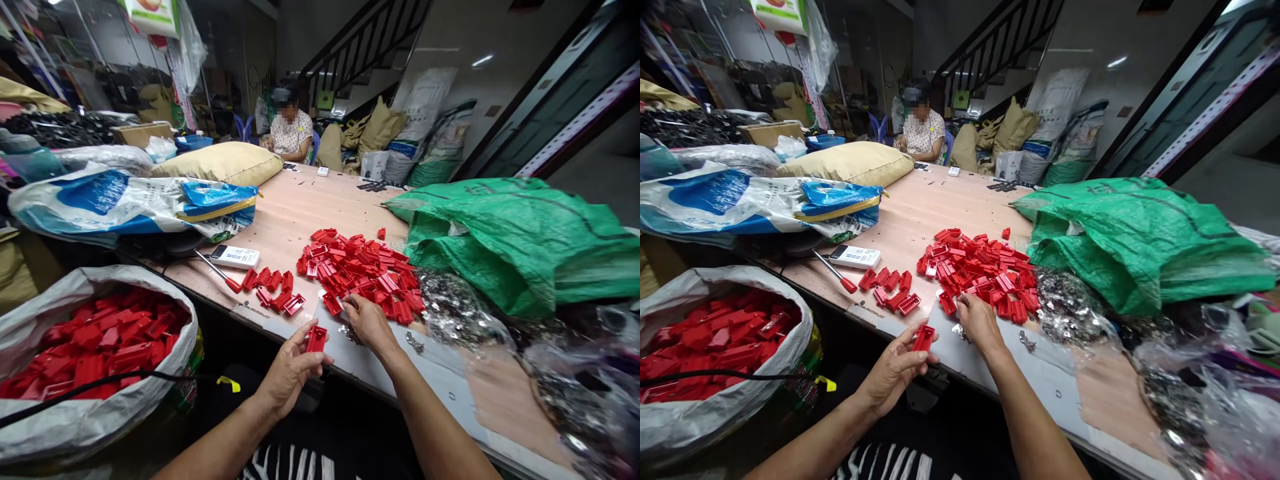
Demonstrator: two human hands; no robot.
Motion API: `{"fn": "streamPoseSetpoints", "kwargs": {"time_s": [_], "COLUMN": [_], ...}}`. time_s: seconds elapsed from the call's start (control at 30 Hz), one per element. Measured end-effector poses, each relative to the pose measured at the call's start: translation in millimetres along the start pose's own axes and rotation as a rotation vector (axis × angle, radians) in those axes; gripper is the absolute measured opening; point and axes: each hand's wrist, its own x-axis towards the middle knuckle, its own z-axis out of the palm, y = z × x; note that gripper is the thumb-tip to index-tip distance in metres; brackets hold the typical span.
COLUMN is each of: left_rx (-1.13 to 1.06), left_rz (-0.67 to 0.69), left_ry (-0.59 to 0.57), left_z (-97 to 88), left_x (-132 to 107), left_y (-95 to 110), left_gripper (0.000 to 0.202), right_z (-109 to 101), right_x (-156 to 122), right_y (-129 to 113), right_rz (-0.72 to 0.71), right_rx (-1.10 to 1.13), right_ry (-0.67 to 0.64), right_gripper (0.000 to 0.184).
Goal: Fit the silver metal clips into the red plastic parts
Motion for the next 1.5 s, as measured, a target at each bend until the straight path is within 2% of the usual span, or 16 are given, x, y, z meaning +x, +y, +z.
{"fn": "streamPoseSetpoints", "kwargs": {"time_s": [0.13, 0.37, 0.53, 0.67, 0.87, 1.0, 1.1, 1.27, 1.4, 1.5], "left_rx": [-0.001, 0.072, 0.161, 0.226, 0.274, 0.276, 0.274, 0.328, 0.413, 0.452], "left_rz": [-0.024, -0.081, -0.033, -0.066, -0.129, -0.141, -0.144, -0.130, -0.118, -0.078], "left_ry": [0.020, 0.014, 0.022, -0.009, -0.026, -0.020, -0.009, -0.038, -0.067, -0.073], "left_z": [-3.9, -1.8, -2.1, -2.0, -0.4, -1.4, -2.2, -2.4, -3.6, -5.9], "left_x": [-1.4, -2.4, -5.4, -6.7, -6.6, -6.2, -6.3, -6.7, -6.5, -5.6], "left_y": [3.9, 3.1, 2.1, 1.1, -2.1, -2.8, -3.5, -6.5, -9.9, -13.1], "left_gripper": [0.059, 0.065, 0.052, 0.043, 0.052, 0.056, 0.055, 0.053, 0.051, 0.049], "right_z": [-20.8, -42.0, -65.0, -76.8, -66.0, -58.2, -54.6, -54.9, -62.0, -64.3], "right_x": [-7.7, -38.8, -63.9, -77.4, -79.1, -80.6, -87.6, -101.1, -106.1, -108.8], "right_y": [17.6, 58.9, 89.9, 105.9, 108.1, 101.3, 93.3, 83.7, 86.5, 89.2], "right_rz": [0.013, 0.065, 0.172, 0.230, 0.198, 0.167, 0.124, 0.043, 0.120, 0.121], "right_rx": [-0.034, -0.044, -0.033, -0.172, -0.257, -0.256, -0.207, -0.014, -0.056, -0.107], "right_ry": [0.039, 0.062, 0.216, 0.240, 0.239, 0.213, 0.159, 0.042, 0.121, 0.157], "right_gripper": [0.023, 0.021, 0.024, 0.022, 0.023, 0.015, 0.012, 0.018, 0.020, 0.020]}}
